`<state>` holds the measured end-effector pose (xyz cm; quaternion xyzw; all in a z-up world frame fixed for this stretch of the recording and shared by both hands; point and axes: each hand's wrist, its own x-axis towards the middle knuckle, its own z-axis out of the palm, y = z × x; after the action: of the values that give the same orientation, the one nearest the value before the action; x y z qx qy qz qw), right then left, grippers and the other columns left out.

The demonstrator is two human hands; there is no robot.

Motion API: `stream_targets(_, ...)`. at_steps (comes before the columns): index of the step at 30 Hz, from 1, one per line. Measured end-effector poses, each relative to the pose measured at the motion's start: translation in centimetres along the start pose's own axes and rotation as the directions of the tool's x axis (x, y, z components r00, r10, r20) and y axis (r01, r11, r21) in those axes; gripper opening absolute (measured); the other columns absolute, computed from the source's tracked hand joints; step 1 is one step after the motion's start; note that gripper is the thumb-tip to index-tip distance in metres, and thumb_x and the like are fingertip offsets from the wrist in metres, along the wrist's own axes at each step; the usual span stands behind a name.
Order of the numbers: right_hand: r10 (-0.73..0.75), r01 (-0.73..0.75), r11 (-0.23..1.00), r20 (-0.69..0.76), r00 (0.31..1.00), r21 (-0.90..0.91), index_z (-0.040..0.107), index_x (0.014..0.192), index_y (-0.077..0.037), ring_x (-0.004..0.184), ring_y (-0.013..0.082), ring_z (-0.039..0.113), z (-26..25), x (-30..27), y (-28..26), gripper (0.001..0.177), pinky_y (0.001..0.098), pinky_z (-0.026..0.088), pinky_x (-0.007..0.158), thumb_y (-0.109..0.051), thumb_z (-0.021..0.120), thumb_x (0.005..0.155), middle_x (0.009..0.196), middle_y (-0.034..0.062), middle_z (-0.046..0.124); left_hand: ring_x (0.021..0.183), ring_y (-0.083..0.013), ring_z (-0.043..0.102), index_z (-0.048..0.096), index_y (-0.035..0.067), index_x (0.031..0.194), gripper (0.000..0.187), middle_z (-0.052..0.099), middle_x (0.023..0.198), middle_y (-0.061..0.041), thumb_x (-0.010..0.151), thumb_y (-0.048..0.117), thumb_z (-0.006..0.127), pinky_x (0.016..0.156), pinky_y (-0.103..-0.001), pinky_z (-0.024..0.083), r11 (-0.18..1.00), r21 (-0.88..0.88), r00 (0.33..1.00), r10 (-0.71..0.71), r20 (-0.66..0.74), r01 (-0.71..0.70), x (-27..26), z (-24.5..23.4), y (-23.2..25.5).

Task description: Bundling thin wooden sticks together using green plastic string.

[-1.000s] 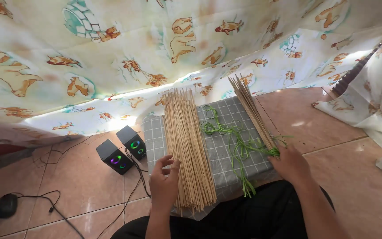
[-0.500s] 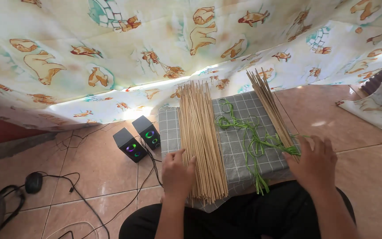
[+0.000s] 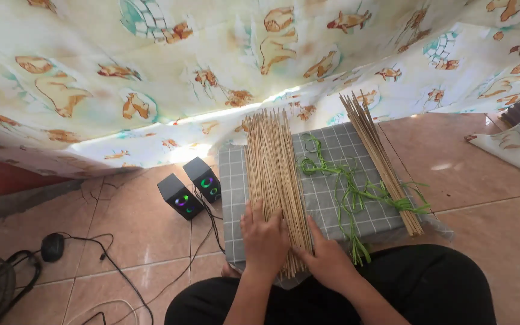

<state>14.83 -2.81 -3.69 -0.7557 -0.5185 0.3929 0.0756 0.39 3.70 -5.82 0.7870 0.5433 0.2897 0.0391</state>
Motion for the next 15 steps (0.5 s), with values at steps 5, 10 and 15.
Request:
stream_targets(5,-0.114,0.129,0.758,-0.064,0.991,0.640,0.027,0.163,-0.012,0.052,0.0131,0.049,1.8,1.2,2.0,0.090,0.0277,0.037,0.048,-0.019,0.075,0.087,0.067,0.0101,0.069,0.145,-0.0516,0.033,0.078,0.017,0.112,0.029,0.047,0.147,-0.025,0.085,0.025,0.071,0.110,-0.066,0.033,0.998,-0.041,0.997,-0.049,0.064,0.052,0.0,-0.3,0.5)
stream_targets(10,-0.065,0.085,0.775,-0.055,0.996,0.627,0.032,0.161,-0.018,0.059,0.0182,0.069,1.1,0.5,1.6,0.085,0.0287,0.054,0.053,-0.010,0.070,0.086,0.082,0.0147,0.081,0.141,-0.0532,0.036,0.073,0.022,0.123,0.040,0.046,0.147,-0.026,0.083,0.023,0.070,0.108,-0.067,0.035,0.998,-0.016,0.995,-0.054,0.084,0.056,-0.5,0.4,-0.3)
stream_targets(15,-0.028,0.053,0.878,-0.059,0.998,0.476,0.027,0.161,-0.022,0.071,0.0187,0.080,0.6,0.1,0.7,0.082,0.0293,0.058,0.063,-0.022,0.066,0.089,0.100,0.0128,0.085,0.145,-0.0525,0.032,0.067,0.012,0.133,0.049,0.044,0.150,-0.028,0.087,0.029,0.072,0.112,-0.064,0.031,0.997,-0.015,0.986,-0.070,0.152,0.073,-0.7,1.0,-0.6)
